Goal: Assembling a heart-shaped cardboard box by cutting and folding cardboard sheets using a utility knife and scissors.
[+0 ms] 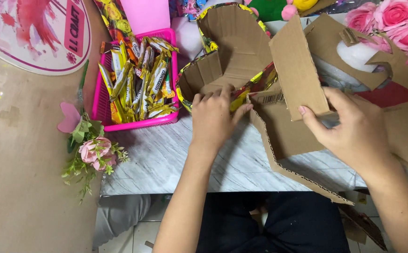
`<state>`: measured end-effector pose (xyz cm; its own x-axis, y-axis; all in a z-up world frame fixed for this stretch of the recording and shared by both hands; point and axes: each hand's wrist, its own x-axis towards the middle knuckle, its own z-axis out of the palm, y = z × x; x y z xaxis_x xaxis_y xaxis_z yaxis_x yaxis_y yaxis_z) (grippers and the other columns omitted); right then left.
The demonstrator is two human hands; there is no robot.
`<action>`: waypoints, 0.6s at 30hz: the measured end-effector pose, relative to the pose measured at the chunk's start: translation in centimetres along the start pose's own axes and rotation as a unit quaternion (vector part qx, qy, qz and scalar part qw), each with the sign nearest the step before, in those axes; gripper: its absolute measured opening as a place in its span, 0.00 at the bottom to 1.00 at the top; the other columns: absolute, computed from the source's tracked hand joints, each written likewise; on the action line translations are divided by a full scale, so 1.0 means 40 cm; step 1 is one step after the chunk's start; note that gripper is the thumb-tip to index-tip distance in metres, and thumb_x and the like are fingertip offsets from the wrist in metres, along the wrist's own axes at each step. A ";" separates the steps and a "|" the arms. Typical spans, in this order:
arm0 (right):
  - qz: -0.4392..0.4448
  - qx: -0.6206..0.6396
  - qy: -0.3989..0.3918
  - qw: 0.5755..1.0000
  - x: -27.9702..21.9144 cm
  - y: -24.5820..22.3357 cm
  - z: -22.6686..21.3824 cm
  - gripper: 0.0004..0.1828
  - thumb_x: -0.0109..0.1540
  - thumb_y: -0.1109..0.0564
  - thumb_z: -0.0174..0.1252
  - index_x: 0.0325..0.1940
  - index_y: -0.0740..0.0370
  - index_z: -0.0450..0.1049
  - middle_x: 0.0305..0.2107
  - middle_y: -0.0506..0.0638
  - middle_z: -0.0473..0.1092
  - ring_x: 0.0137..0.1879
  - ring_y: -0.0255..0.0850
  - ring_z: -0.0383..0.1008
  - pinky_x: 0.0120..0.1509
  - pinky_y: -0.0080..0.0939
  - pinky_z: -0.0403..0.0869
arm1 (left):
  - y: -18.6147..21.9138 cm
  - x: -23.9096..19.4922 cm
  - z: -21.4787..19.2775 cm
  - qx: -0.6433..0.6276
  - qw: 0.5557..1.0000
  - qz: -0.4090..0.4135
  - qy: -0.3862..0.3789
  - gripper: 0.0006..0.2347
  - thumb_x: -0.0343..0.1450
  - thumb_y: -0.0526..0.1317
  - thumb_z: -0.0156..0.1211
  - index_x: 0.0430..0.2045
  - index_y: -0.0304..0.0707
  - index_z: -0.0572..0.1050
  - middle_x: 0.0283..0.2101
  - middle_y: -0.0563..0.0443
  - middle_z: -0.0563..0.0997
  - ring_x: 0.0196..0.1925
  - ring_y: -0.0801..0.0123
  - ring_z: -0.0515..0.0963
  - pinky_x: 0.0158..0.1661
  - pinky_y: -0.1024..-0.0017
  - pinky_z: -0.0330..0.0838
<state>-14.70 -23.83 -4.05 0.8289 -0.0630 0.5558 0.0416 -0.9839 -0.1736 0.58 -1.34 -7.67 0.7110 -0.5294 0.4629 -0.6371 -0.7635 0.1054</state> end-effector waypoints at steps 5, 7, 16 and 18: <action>0.014 0.018 -0.075 0.997 0.060 -0.048 -0.014 0.21 0.66 0.50 0.64 0.55 0.68 0.75 0.48 0.55 0.73 0.43 0.52 0.75 0.40 0.54 0.75 | -0.026 0.021 0.047 0.026 0.999 0.007 0.020 0.11 0.69 0.55 0.65 0.28 0.54 0.73 0.15 0.55 0.78 0.19 0.56 0.78 0.29 0.60 0.70; 0.028 -0.001 -0.116 0.993 0.078 -0.053 -0.013 0.26 0.64 0.47 0.62 0.58 0.68 0.73 0.55 0.58 0.71 0.46 0.59 0.78 0.42 0.61 0.78 | -0.013 0.027 0.025 0.011 1.000 0.008 0.023 0.11 0.69 0.53 0.66 0.28 0.53 0.72 0.15 0.55 0.77 0.19 0.56 0.78 0.29 0.60 0.70; 0.123 -0.028 -0.321 0.939 0.125 -0.026 0.092 0.31 0.63 0.38 0.56 0.56 0.69 0.67 0.46 0.64 0.74 0.46 0.71 0.77 0.47 0.72 0.76 | 0.001 0.030 -0.228 -0.089 0.988 0.015 0.127 0.17 0.75 0.53 0.58 0.24 0.43 0.65 0.22 0.52 0.75 0.23 0.49 0.74 0.27 0.59 0.64; 0.098 -0.027 -0.243 0.965 0.113 -0.020 0.116 0.35 0.64 0.36 0.56 0.53 0.75 0.70 0.48 0.66 0.72 0.47 0.71 0.76 0.49 0.70 0.75 | 0.002 0.009 -0.312 -0.094 0.983 0.030 0.152 0.15 0.77 0.51 0.59 0.27 0.41 0.68 0.18 0.52 0.71 0.20 0.59 0.73 0.24 0.64 0.63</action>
<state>-8.39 -22.56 -5.16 0.9822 -0.1756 0.0669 -0.1606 -0.9692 -0.1865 -2.93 3.05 3.48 0.5668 -0.4142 0.7121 -0.7392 -0.6373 0.2177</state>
